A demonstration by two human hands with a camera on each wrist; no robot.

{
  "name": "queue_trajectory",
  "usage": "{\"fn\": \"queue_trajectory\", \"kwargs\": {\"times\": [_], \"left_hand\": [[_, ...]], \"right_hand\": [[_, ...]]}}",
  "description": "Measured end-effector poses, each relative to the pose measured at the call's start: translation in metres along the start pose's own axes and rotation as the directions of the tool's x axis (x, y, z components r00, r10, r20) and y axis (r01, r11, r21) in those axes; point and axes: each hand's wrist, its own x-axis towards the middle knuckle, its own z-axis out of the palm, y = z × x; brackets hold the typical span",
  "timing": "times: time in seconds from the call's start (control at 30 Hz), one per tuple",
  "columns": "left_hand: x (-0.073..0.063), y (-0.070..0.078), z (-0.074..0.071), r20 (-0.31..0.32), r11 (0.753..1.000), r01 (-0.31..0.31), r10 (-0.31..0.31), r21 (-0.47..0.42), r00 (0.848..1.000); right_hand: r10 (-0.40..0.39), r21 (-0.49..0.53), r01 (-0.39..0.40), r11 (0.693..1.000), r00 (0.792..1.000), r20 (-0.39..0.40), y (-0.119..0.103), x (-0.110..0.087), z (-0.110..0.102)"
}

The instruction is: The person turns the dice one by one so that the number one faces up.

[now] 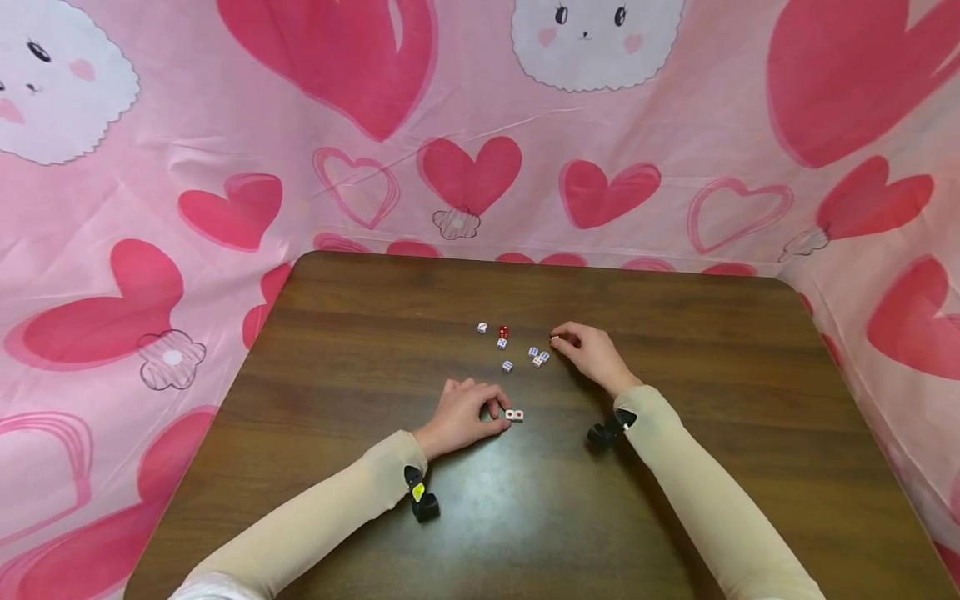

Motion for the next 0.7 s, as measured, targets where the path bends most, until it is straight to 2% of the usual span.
{"fn": "queue_trajectory", "kwargs": {"times": [0.2, 0.33, 0.47, 0.7], "left_hand": [[-0.0003, 0.0005, 0.0000, -0.008, 1.000, -0.002, 0.002, 0.011, 1.000], [-0.0006, 0.0017, -0.0013, -0.014, 1.000, -0.003, 0.003, 0.013, 1.000], [-0.0007, 0.0025, -0.0023, -0.011, 1.000, 0.003, -0.003, 0.016, 1.000], [-0.0010, 0.0016, -0.0004, -0.009, 1.000, 0.001, -0.001, 0.011, 1.000]], "right_hand": [[0.032, 0.051, -0.034, 0.998, 0.998, 0.049, 0.0054, -0.0020, -0.0018], [0.006, 0.060, -0.010, 0.998, 0.997, 0.075, 0.0076, -0.0041, -0.0028], [-0.010, 0.067, 0.005, 0.998, 0.998, 0.066, 0.0078, -0.0047, -0.0033], [0.008, 0.068, -0.013, 0.998, 0.998, 0.061, 0.0078, -0.0059, -0.0032]]}}
